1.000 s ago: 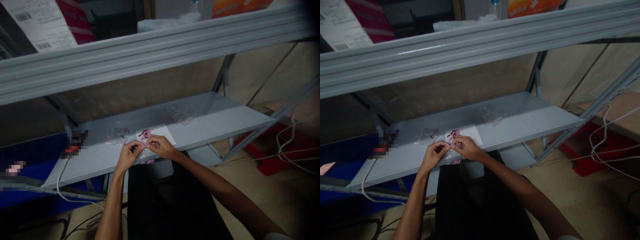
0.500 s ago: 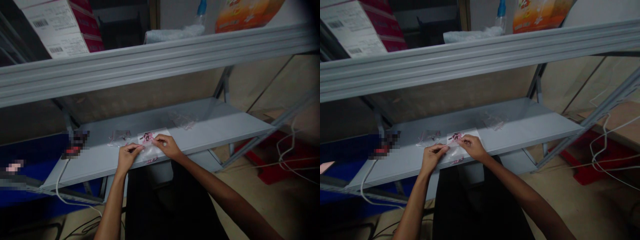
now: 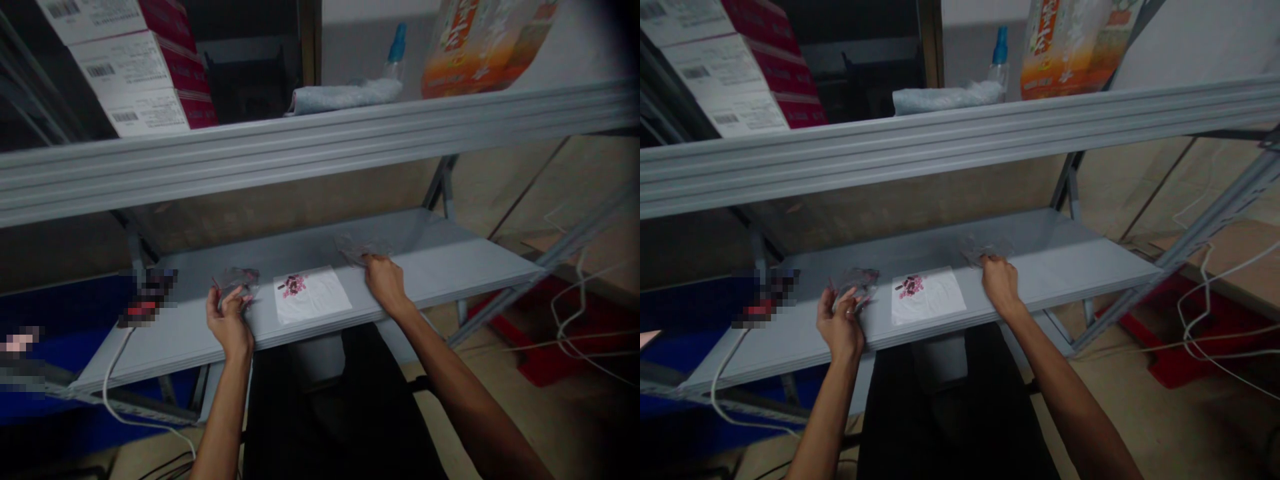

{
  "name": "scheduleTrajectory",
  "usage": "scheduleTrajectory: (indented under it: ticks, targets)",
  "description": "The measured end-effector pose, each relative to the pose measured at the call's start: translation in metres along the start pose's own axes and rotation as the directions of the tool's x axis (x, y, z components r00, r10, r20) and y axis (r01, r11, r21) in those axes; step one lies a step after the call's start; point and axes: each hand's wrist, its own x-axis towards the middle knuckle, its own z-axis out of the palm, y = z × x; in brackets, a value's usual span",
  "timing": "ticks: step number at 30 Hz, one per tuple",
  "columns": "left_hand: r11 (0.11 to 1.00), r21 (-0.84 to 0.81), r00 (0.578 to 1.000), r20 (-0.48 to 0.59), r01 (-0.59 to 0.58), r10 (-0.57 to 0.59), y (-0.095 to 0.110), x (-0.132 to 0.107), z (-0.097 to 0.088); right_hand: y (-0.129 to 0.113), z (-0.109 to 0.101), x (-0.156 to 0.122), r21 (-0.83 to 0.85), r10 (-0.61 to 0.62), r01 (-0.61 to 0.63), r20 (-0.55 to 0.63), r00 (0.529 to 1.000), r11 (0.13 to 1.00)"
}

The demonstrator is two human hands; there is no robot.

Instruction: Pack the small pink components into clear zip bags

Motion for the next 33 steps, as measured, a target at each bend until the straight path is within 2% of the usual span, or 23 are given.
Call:
scheduleTrajectory:
  ticks: [2, 3, 5, 6, 8, 10, 11, 12, 13, 14, 15, 17, 19, 20, 22, 24, 27, 29, 31, 33]
  targets:
    - [0.991, 0.067, 0.993, -0.019, -0.113, 0.114, -0.003, 0.0, -0.003, -0.001, -0.008, 0.001, 0.037, -0.012, 0.014, -0.051, 0.999, 0.999]
    - [0.978, 0.113, 0.984, 0.016, -0.177, 0.176, -0.003, -0.002, -0.003, -0.003, -0.013, 0.0, 0.072, -0.041, 0.049, -0.102, 0.994, 0.996]
    - [0.925, 0.213, 0.942, 0.194, -0.314, 0.275, 0.001, -0.008, -0.002, -0.013, -0.024, -0.004, 0.173, -0.134, 0.173, -0.213, 0.968, 0.97]
    - [0.887, 0.252, 0.899, 0.316, -0.386, 0.302, 0.004, -0.012, -0.001, -0.02, -0.028, -0.007, 0.23, -0.193, 0.255, -0.258, 0.947, 0.939]
    - [0.8, 0.285, 0.774, 0.548, -0.528, 0.316, 0.011, -0.021, 0.004, -0.04, -0.032, -0.018, 0.33, -0.329, 0.418, -0.295, 0.897, 0.846]
    - [0.727, 0.269, 0.643, 0.706, -0.632, 0.297, 0.017, -0.027, 0.007, -0.063, -0.032, -0.033, 0.378, -0.491, 0.565, -0.279, 0.825, 0.733]
    - [0.71, 0.257, 0.595, 0.755, -0.655, 0.276, 0.018, -0.028, 0.008, -0.074, -0.03, -0.04, 0.393, -0.553, 0.614, -0.268, 0.788, 0.684]
    - [0.71, 0.255, 0.569, 0.786, -0.656, 0.244, 0.018, -0.028, 0.008, -0.083, -0.029, -0.046, 0.417, -0.593, 0.646, -0.267, 0.76, 0.64]
    - [0.723, 0.265, 0.566, 0.798, -0.637, 0.206, 0.016, -0.027, 0.008, -0.091, -0.027, -0.052, 0.455, -0.609, 0.658, -0.274, 0.744, 0.6]
    - [0.746, 0.287, 0.587, 0.792, -0.601, 0.168, 0.014, -0.024, 0.006, -0.097, -0.026, -0.056, 0.505, -0.6, 0.653, -0.291, 0.745, 0.565]
    - [0.772, 0.318, 0.63, 0.765, -0.55, 0.135, 0.011, -0.021, 0.004, -0.101, -0.025, -0.059, 0.563, -0.57, 0.63, -0.31, 0.761, 0.535]
    - [0.828, 0.375, 0.756, 0.649, -0.416, 0.086, 0.005, -0.013, -0.002, -0.104, -0.025, -0.059, 0.67, -0.461, 0.549, -0.331, 0.823, 0.499]
    - [0.902, 0.345, 0.863, 0.501, -0.259, 0.057, 0.0, -0.006, -0.006, -0.106, -0.025, -0.049, 0.709, -0.364, 0.479, -0.325, 0.873, 0.517]
    - [0.938, 0.293, 0.895, 0.444, -0.187, 0.04, -0.002, -0.003, -0.008, -0.108, -0.024, -0.041, 0.696, -0.35, 0.466, -0.316, 0.882, 0.546]
    - [0.983, 0.162, 0.921, 0.389, -0.084, 0.014, -0.002, 0.0, -0.009, -0.116, -0.021, -0.022, 0.627, -0.399, 0.48, -0.279, 0.874, 0.614]
    - [0.996, 0.081, 0.925, 0.38, -0.026, -0.007, -0.001, 0.002, -0.008, -0.13, -0.015, -0.003, 0.552, -0.5, 0.516, -0.196, 0.844, 0.655]
    - [0.998, 0.045, 0.933, 0.355, 0.049, -0.062, 0.001, 0.002, -0.007, -0.151, -0.004, 0.019, 0.469, -0.626, 0.567, -0.038, 0.779, 0.677]
    - [0.995, 0.028, 0.935, 0.34, 0.096, -0.1, 0.001, 0.002, -0.006, -0.162, 0.003, 0.026, 0.436, -0.661, 0.583, 0.037, 0.75, 0.686]
    - [0.993, 0.014, 0.933, 0.341, 0.119, -0.117, 0.002, 0.003, -0.006, -0.167, 0.006, 0.029, 0.447, -0.668, 0.576, 0.066, 0.741, 0.684]
    - [0.993, 0.026, 0.929, 0.353, 0.111, -0.113, 0.001, 0.003, -0.005, -0.167, 0.006, 0.029, 0.528, -0.66, 0.546, 0.037, 0.751, 0.65]
